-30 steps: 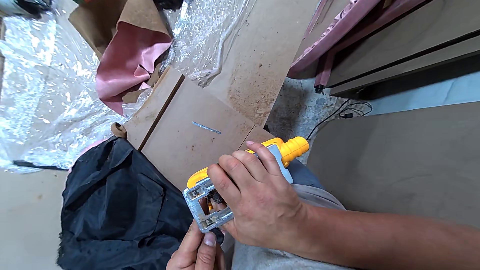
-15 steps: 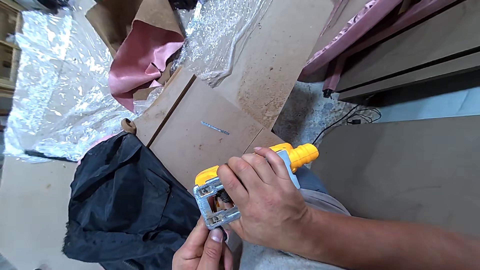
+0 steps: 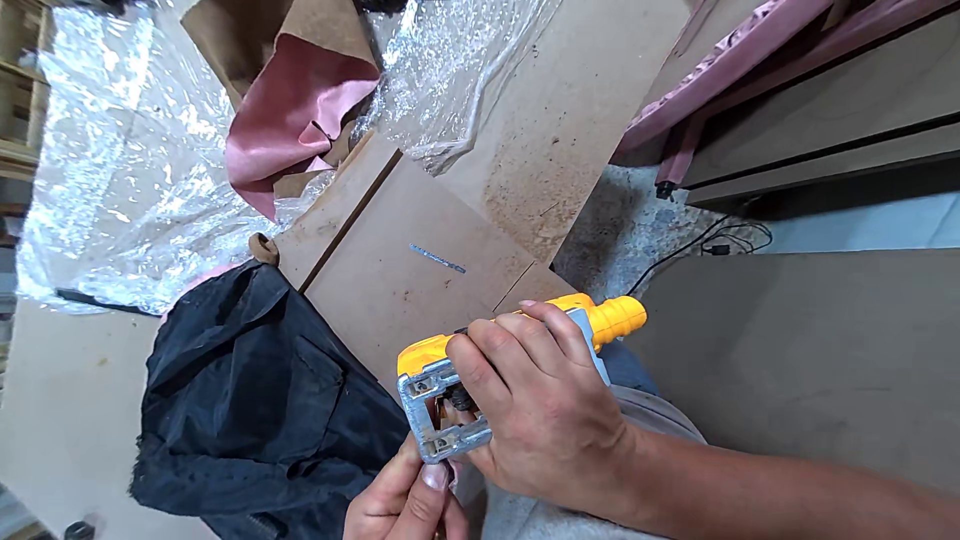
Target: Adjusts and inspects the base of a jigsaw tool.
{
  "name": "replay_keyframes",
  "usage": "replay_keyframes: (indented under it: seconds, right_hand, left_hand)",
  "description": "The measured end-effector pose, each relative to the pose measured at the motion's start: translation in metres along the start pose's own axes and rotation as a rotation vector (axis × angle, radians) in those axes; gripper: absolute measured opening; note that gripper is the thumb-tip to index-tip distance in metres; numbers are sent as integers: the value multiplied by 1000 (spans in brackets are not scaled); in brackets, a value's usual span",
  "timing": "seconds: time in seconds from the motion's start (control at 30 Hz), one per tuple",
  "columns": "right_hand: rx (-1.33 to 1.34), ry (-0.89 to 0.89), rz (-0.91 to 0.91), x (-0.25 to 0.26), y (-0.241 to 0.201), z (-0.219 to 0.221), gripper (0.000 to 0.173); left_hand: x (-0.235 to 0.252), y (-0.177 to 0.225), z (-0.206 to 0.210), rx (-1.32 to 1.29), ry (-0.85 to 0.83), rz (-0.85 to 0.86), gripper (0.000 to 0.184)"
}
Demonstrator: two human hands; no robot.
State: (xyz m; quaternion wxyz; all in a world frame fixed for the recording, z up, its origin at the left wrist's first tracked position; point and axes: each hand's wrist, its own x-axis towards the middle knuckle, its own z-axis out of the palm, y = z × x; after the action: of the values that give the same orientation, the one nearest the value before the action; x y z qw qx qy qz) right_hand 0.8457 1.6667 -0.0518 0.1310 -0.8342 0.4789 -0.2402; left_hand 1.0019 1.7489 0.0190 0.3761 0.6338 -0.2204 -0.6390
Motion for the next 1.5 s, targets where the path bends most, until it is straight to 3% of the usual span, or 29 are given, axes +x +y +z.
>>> replay_keyframes:
  seconds: [0.1, 0.17, 0.23, 0.33, 0.47, 0.87, 1.13, 1.33, 1.5]
  right_hand:
    - [14, -23, -34, -4, -2, -1, 53]
    - [41, -20, -87, -18, -4, -2, 42]
    - [34, -7, -64, -22, 4, -2, 40]
    - [77, -53, -14, -13, 3, -6, 46]
    - [50, -69, -34, -2, 6, -6, 51]
    - [48, -87, -46, 1, 7, -7, 60]
    - [66, -89, -62, 2, 8, -8, 59]
    - [76, -102, -77, 2, 10, -9, 63]
    - [71, -96, -89, 0, 10, -9, 63]
  left_hand:
    - [4, -18, 0, 377, 195, 175, 36]
    - [13, -29, -19, 524, 321, 66, 45]
    - [13, -37, -27, 466, 250, 36, 46]
    - [1, -41, -32, 320, 133, 134, 46]
    - [3, -30, -37, 336, 18, 254, 46]
    - [5, -16, -42, 363, -147, 294, 40]
    - [7, -10, -41, 426, -159, 302, 39]
    - [30, -10, -26, 376, 38, 398, 35]
    - [48, 0, -14, 302, 97, 344, 22]
